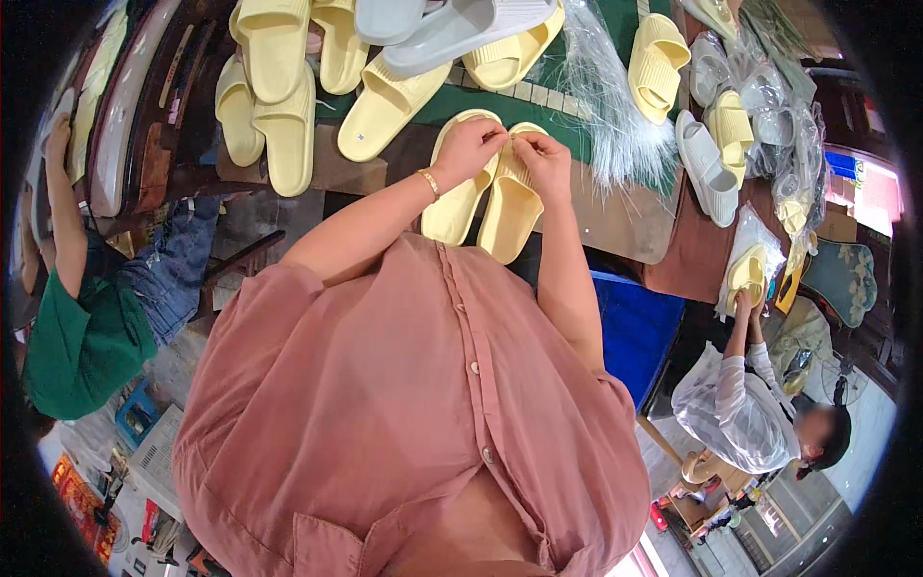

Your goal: The person pairs slippers together by hand, securing them with plastic fasteners, and arranges the joined slippers on the table.

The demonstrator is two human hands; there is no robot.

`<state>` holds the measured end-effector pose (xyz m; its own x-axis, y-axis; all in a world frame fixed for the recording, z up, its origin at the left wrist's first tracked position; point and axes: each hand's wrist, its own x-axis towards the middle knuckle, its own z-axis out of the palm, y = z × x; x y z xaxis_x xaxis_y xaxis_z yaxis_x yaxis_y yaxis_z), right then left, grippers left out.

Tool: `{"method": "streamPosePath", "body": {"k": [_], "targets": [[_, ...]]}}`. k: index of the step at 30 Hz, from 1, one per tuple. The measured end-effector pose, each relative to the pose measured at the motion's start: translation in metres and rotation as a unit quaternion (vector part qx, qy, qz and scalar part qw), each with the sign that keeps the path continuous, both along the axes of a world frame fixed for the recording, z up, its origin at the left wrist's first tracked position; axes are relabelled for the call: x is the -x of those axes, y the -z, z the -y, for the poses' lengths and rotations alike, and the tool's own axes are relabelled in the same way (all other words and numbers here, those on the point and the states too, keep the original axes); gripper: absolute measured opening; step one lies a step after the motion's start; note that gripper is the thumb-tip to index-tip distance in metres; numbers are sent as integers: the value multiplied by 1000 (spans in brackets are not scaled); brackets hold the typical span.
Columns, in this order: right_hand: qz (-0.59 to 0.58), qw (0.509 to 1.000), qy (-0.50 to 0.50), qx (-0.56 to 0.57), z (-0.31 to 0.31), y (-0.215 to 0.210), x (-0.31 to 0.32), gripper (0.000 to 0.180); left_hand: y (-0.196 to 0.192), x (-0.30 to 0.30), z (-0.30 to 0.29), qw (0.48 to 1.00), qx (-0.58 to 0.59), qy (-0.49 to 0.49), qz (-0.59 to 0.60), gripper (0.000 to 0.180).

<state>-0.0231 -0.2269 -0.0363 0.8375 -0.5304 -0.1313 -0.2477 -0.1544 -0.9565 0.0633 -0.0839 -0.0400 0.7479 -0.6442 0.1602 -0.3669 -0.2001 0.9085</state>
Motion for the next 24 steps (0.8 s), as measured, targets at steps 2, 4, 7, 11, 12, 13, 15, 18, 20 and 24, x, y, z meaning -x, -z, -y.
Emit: {"method": "streamPosePath", "body": {"k": [2,4,7,11,12,13,15,18,20,24], "targets": [[1,1000,-4,0,0,-1,0,13,1,0,0,1000,1,0,-2,17],[2,1000,-8,-1,-2,-3,-1,13,3,-1,0,1000,-10,6,5,17],[0,1000,-3,25,-2,-3,-1,12,3,0,0,1000,-26,9,-10,16],[-2,997,-46,62,-2,-5,-1,12,1,2,-1,1000,-4,-12,-3,13],[0,997,-46,67,-3,-5,-2,12,1,3,0,1000,2,-15,-1,13],[0,997,-47,67,-3,-5,-2,12,0,3,0,1000,9,-18,1,13],[-3,1000,-23,20,-3,-3,-1,12,0,4,1,1000,9,-19,-16,13],[23,995,26,-95,-3,3,-3,11,-1,3,0,999,12,-18,-29,14],[21,996,7,-91,2,7,-1,10,-1,3,0,999,15,-16,-25,15],[18,997,-16,-67,5,13,0,10,0,3,2,1000,-1,-17,-9,15]]}}
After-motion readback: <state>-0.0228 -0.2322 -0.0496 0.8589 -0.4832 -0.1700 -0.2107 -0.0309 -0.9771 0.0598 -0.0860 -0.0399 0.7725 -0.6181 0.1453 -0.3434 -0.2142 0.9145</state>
